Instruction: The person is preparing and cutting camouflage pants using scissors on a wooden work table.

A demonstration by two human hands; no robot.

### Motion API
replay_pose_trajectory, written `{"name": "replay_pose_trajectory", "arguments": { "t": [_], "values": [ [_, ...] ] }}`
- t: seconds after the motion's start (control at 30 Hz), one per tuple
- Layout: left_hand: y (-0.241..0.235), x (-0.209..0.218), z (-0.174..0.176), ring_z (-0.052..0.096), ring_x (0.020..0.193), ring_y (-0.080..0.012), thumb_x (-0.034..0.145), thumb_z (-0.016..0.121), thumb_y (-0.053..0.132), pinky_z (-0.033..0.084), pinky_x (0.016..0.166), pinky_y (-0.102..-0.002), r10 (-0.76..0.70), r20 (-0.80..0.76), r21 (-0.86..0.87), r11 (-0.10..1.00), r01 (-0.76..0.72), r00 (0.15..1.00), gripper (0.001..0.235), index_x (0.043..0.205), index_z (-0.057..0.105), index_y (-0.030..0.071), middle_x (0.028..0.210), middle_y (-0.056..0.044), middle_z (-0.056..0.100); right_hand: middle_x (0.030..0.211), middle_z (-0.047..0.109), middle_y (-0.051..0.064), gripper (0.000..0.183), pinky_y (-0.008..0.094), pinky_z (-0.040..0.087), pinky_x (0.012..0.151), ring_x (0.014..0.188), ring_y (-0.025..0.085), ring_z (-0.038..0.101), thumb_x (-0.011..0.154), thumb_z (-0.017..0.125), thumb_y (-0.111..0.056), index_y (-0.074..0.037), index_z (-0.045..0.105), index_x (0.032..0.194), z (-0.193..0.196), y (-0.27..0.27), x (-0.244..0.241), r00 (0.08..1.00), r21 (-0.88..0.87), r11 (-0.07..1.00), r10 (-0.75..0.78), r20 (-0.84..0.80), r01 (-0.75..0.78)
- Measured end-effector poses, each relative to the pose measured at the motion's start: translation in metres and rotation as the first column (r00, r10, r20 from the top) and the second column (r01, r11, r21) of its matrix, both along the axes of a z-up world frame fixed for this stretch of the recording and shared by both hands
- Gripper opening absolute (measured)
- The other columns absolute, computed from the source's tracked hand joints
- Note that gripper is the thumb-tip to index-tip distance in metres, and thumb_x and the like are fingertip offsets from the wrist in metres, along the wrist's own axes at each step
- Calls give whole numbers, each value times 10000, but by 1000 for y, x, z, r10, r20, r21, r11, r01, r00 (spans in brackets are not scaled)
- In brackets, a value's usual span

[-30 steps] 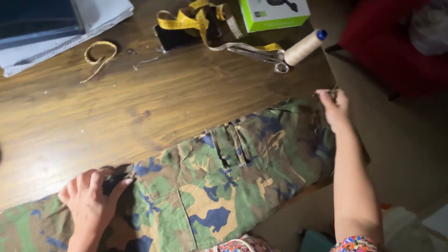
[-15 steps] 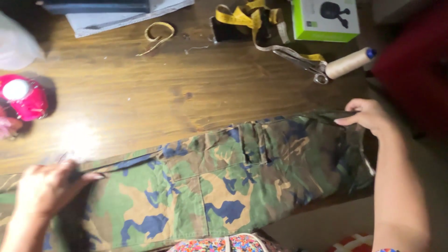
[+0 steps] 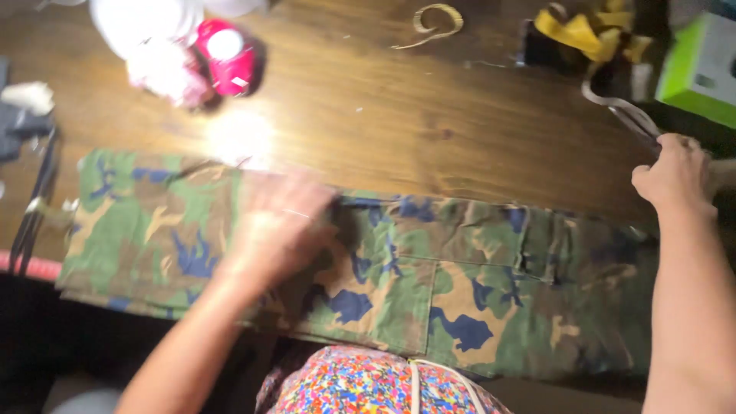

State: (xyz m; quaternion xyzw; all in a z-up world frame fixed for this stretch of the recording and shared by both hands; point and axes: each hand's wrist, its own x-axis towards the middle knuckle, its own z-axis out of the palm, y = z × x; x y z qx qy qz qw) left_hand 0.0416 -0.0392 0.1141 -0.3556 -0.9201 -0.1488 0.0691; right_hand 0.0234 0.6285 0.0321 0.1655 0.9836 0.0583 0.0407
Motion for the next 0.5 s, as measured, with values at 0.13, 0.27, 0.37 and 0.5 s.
{"name": "replay_pose_trajectory", "arguments": {
  "t": [0.13, 0.27, 0.37, 0.5],
  "values": [
    [53, 58, -47, 325, 1518, -402, 869, 542, 784, 158, 1155, -776, -46, 60, -3, 999, 46, 997, 837, 1514, 506, 252, 1610, -102, 444, 1242, 568, 382, 694, 627, 471, 911, 1116, 579, 566, 674, 795, -59, 125, 583, 1308, -10, -1, -34, 999, 57, 998, -27, -24, 28],
    [57, 60, -55, 204, 1575, -362, 738, 437, 961, 68, 1177, -778, 30, 97, -49, 998, -25, 995, 1184, 1625, 321, 184, 1677, -27, 350, 1116, 665, 243, 418, 468, 545, 805, 969, 449, 662, 673, 849, -161, -118, 732, 1071, -37, 30, -52, 996, 24, 999, 43, 84, -45],
    [57, 69, -57, 194, 1578, -359, 701, 514, 960, 71, 1171, -791, 37, 111, -44, 999, -32, 993, 1224, 1620, 330, 173, 1684, -38, 334, 1125, 567, 214, 249, 439, 524, 777, 974, 400, 600, 706, 758, -165, -123, 707, 946, -54, 46, -54, 985, 31, 992, 115, 128, -119],
    [51, 118, -51, 338, 1540, -312, 959, 531, 634, 109, 1218, -713, -5, 161, 85, 996, -9, 987, 790, 1567, 426, 140, 1633, -94, 424, 754, 591, 102, 243, 393, 451, 583, 674, 270, 559, 698, 819, -65, -39, 677, 893, -91, 91, -67, 970, -184, 959, 231, 71, -215]
  ]
}}
